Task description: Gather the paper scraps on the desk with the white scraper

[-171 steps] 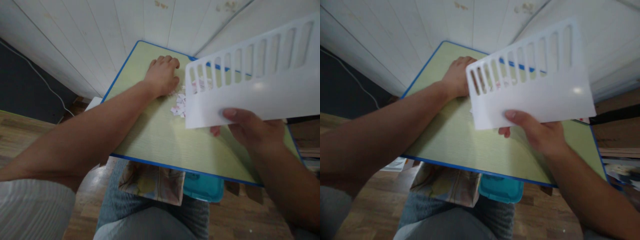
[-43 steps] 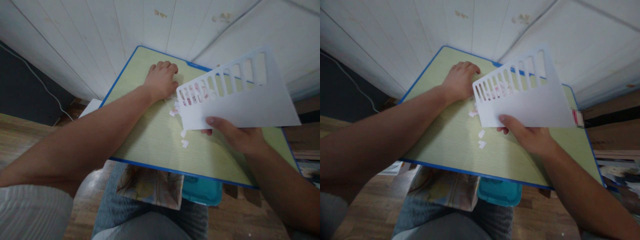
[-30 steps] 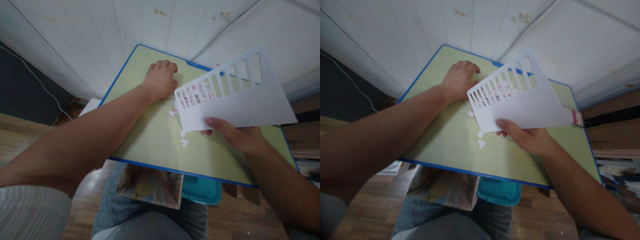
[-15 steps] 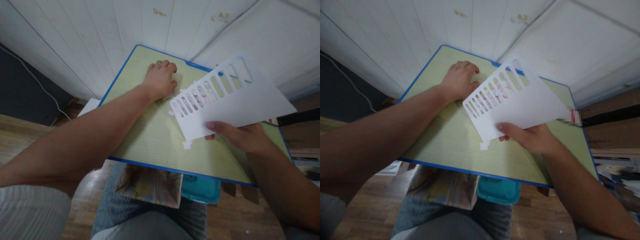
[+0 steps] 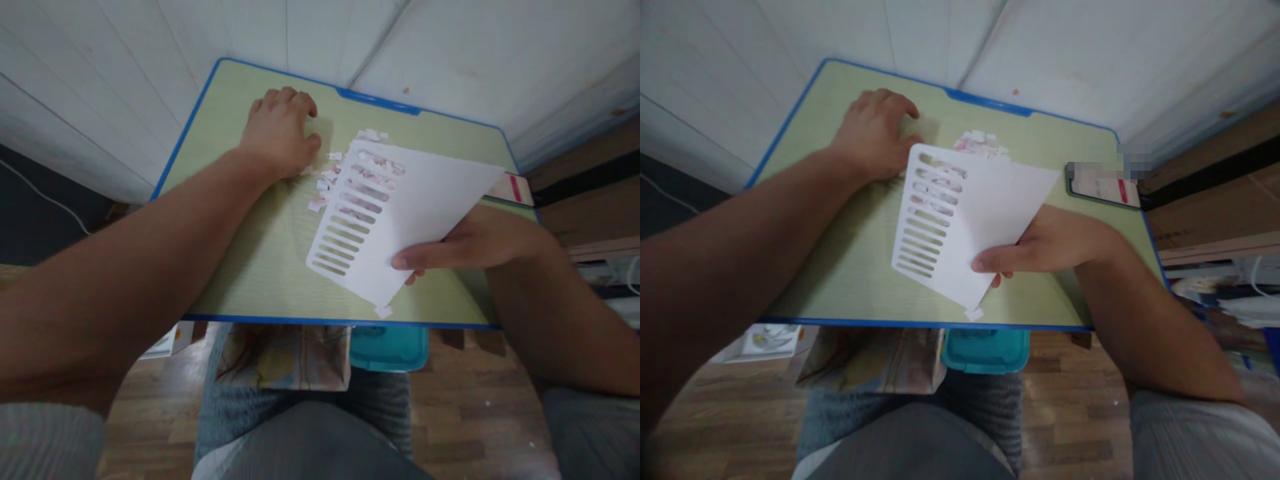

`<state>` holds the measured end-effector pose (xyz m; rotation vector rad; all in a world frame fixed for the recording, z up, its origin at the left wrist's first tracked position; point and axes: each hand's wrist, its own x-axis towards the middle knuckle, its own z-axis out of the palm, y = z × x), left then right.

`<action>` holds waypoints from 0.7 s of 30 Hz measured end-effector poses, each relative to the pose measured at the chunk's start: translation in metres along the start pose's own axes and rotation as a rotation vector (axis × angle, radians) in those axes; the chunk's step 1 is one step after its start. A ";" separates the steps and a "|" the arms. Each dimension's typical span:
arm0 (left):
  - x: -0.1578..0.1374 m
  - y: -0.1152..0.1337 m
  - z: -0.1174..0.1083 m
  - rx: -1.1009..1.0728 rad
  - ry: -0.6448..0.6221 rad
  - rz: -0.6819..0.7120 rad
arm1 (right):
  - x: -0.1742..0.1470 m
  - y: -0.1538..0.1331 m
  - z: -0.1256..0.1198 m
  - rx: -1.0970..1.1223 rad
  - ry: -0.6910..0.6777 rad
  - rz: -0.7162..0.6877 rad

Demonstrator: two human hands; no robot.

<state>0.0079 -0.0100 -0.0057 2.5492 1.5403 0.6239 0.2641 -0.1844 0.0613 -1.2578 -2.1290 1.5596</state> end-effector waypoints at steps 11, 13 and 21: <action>0.003 -0.009 0.003 -0.111 -0.018 0.027 | 0.002 0.007 -0.005 0.065 0.046 -0.023; 0.004 -0.010 0.004 -0.102 -0.005 0.030 | 0.005 0.010 -0.007 0.064 0.097 -0.003; 0.004 -0.010 0.003 -0.068 -0.011 0.018 | 0.007 0.010 -0.002 0.129 -0.082 0.046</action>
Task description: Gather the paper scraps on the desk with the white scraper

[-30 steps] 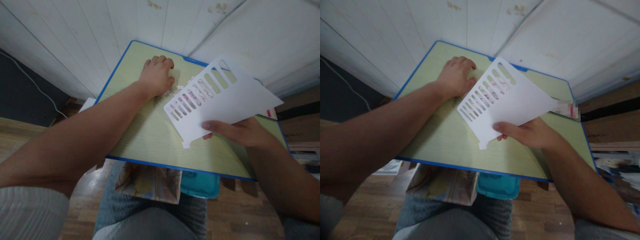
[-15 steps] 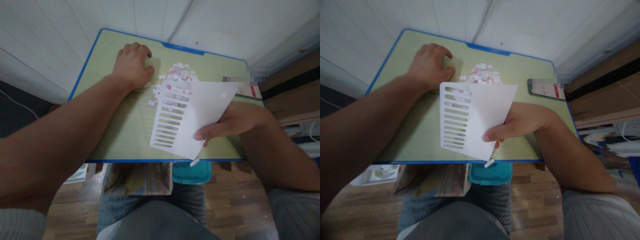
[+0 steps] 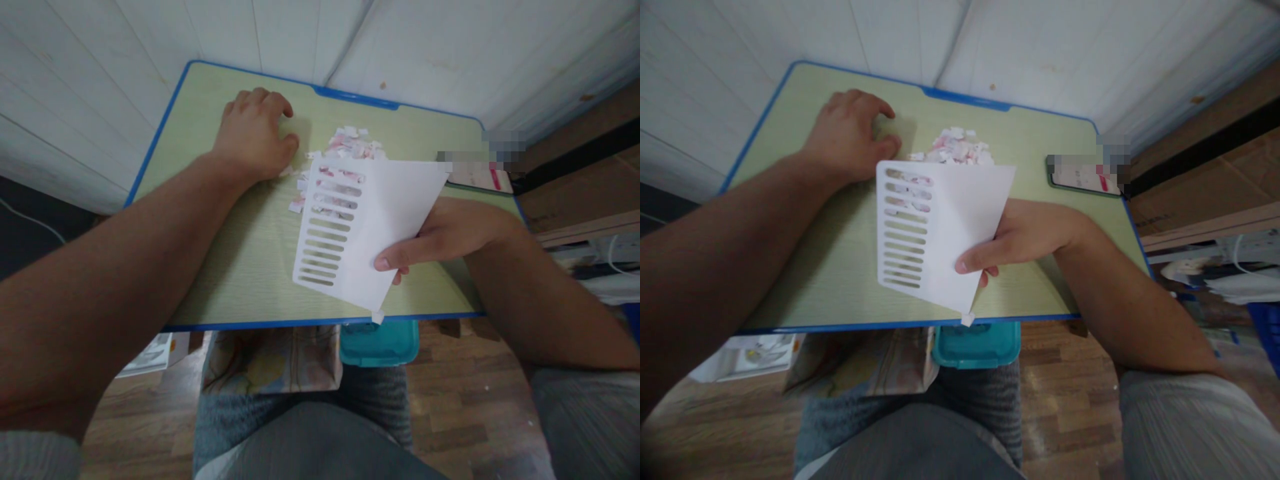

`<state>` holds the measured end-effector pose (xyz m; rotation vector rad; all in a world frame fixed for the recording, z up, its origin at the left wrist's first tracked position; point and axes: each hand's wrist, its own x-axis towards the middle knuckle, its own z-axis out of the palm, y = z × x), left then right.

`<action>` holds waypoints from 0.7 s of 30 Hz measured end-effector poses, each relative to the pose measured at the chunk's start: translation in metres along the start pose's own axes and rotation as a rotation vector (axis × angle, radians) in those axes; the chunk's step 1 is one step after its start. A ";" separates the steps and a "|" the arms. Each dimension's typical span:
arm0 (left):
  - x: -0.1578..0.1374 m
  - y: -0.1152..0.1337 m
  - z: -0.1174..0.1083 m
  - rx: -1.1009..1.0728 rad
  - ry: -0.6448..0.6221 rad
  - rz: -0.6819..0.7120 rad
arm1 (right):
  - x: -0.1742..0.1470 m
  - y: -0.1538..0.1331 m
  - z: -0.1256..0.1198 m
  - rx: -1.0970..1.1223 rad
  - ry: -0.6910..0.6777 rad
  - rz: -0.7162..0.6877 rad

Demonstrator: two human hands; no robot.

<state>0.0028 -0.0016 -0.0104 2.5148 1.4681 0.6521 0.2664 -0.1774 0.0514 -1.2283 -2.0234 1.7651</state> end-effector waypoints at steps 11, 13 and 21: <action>-0.004 0.005 -0.007 -0.035 -0.042 -0.025 | 0.007 -0.004 0.008 0.043 0.296 -0.183; -0.005 0.006 -0.008 -0.011 -0.061 -0.025 | 0.012 -0.003 0.011 0.011 0.596 -0.266; -0.004 -0.001 0.005 -0.111 0.006 0.015 | 0.022 0.003 0.026 -0.218 0.831 -0.079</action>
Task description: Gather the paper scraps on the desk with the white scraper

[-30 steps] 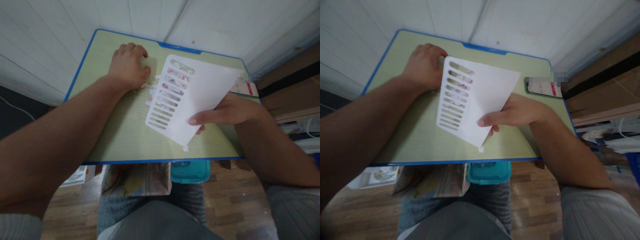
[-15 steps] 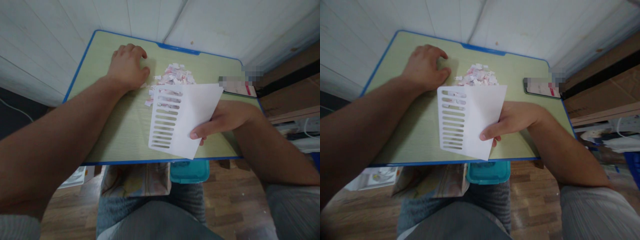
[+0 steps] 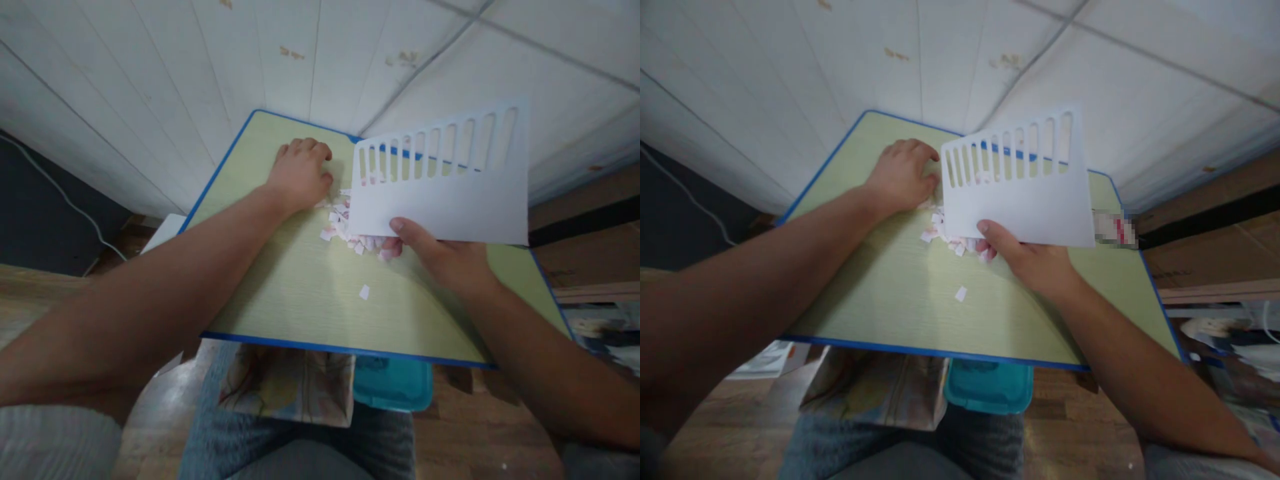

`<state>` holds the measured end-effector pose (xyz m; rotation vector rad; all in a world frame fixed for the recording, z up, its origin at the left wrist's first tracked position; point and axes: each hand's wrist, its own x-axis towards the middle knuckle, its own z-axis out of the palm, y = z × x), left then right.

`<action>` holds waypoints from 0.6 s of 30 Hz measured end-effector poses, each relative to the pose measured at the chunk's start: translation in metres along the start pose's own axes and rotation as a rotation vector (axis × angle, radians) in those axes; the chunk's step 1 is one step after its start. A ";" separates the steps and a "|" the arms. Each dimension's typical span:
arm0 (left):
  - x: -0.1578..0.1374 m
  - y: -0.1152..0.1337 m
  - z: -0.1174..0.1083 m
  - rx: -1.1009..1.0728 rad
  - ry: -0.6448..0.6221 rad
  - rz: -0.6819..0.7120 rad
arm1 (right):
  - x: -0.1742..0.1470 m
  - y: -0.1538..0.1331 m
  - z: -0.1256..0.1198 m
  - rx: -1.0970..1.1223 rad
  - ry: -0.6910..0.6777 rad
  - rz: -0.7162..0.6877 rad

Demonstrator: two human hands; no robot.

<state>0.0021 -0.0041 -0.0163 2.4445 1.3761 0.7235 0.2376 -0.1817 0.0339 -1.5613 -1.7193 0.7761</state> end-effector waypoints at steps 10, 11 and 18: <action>-0.004 0.011 -0.006 0.126 -0.052 -0.011 | -0.002 -0.001 0.023 -0.077 -0.069 0.041; -0.004 0.012 -0.006 0.144 -0.058 -0.011 | -0.002 0.000 0.023 -0.092 -0.070 0.038; 0.001 0.008 -0.001 0.154 -0.043 0.004 | -0.008 0.001 0.015 -0.021 -0.152 0.026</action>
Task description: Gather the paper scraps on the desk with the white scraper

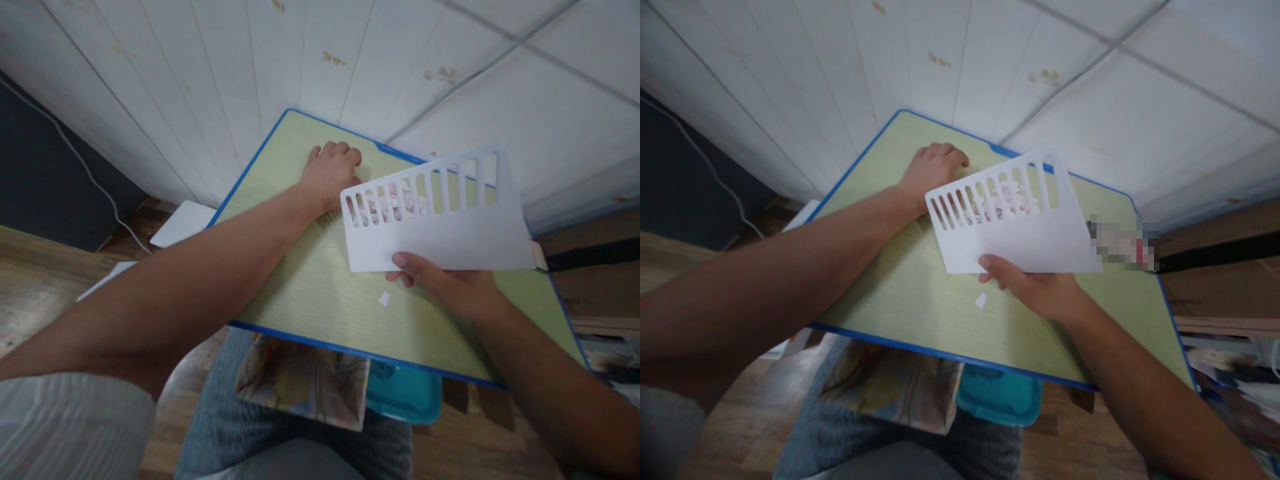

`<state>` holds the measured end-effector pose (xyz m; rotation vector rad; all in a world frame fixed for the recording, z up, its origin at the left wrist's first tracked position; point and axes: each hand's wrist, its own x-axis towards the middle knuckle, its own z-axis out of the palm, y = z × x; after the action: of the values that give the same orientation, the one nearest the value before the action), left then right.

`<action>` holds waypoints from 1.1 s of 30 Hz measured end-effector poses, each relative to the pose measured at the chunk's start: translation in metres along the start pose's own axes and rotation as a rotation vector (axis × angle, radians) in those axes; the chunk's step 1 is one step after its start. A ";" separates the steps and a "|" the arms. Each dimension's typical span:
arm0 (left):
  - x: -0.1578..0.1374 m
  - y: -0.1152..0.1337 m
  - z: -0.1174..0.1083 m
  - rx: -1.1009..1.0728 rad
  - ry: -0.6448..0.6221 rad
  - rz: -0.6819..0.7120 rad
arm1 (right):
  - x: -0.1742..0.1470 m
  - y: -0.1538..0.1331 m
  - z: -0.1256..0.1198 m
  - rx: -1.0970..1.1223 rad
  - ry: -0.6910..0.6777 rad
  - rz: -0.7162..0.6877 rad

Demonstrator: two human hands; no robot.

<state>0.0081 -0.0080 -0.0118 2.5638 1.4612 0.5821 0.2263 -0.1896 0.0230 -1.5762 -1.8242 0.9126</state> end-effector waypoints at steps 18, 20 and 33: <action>-0.003 -0.001 0.001 -0.016 0.038 0.021 | 0.000 0.008 -0.004 -0.084 0.120 0.021; -0.002 -0.001 0.002 -0.033 0.049 0.018 | -0.002 0.009 -0.009 -0.056 0.128 0.009; -0.002 -0.001 -0.001 -0.102 0.015 -0.029 | -0.002 0.003 -0.052 -0.083 -0.087 -0.002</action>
<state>0.0056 -0.0089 -0.0116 2.4621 1.4321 0.6560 0.2689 -0.1841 0.0531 -1.6070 -1.9465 0.9282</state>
